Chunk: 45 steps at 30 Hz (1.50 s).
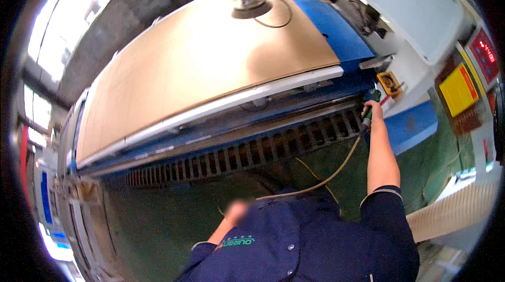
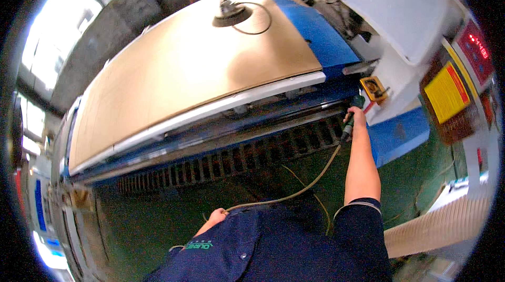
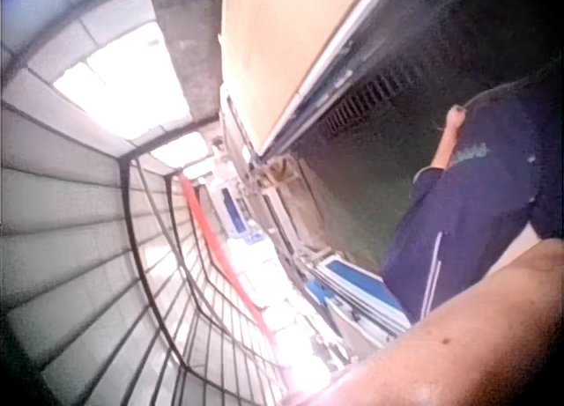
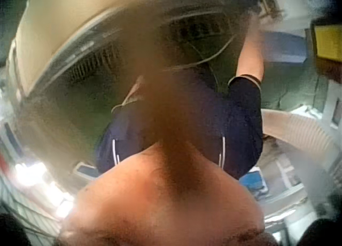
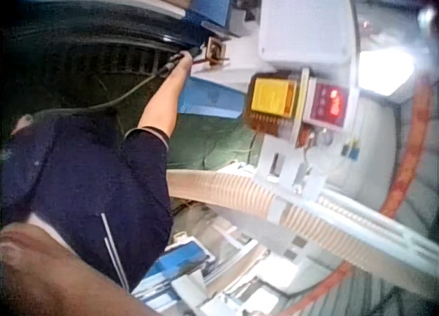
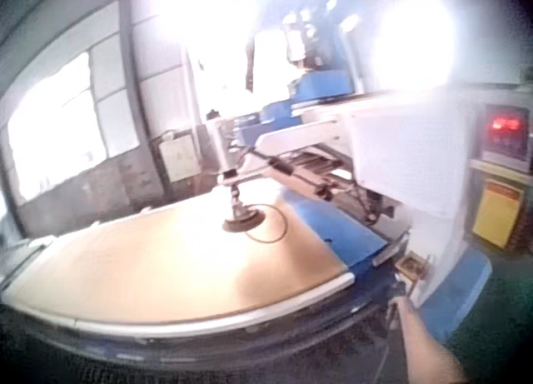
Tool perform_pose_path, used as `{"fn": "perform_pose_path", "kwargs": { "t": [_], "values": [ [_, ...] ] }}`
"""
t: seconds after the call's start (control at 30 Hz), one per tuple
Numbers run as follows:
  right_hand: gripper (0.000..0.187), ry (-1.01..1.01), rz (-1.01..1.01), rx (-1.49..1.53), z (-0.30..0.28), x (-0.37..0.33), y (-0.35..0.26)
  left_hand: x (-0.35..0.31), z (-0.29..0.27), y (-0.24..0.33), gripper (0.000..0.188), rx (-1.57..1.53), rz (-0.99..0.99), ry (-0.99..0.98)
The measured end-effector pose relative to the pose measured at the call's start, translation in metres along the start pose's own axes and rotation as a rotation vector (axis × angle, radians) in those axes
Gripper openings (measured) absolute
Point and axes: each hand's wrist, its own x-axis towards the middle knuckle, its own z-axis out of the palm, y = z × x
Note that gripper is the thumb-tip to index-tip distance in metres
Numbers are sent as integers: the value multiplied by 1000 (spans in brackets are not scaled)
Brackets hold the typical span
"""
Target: The person uses a handheld air nozzle to blow dust off the surface of a large board on a CNC machine table, then walks to a control terminal and moves a waste bin.
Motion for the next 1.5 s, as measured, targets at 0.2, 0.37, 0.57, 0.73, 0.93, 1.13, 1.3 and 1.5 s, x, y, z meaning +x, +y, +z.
{"fn": "perform_pose_path", "kwargs": {
  "t": [0.2, 0.37, 0.57, 0.73, 0.93, 1.13, 1.3, 1.5],
  "values": [
    [12, 5, 162, 158, -2, 19, 9, -22, 31, -15, 18, 203, -204, 32],
    [12, -110, 191, 223, -16, 31, 9, -42, 37, 18, 24, 33, -293, 70],
    [10, -84, 209, 270, 3, 22, 1, -51, 72, 6, 24, 66, -436, 88],
    [8, -54, 227, 223, 2, 27, 1, -54, 72, 20, 32, 20, -568, 37],
    [10, -42, 190, 193, 3, 28, 3, -52, 83, 3, 41, -57, -686, 48],
    [10, -6, 176, 195, 9, 29, -2, -47, 75, 11, 31, -30, -663, 75],
    [10, -6, 163, 194, 7, 32, -5, -42, 77, 9, 22, -44, -648, 106],
    [10, -5, 179, 204, 10, 36, -8, -39, 77, 11, 24, -52, -662, 98]
  ]
}}
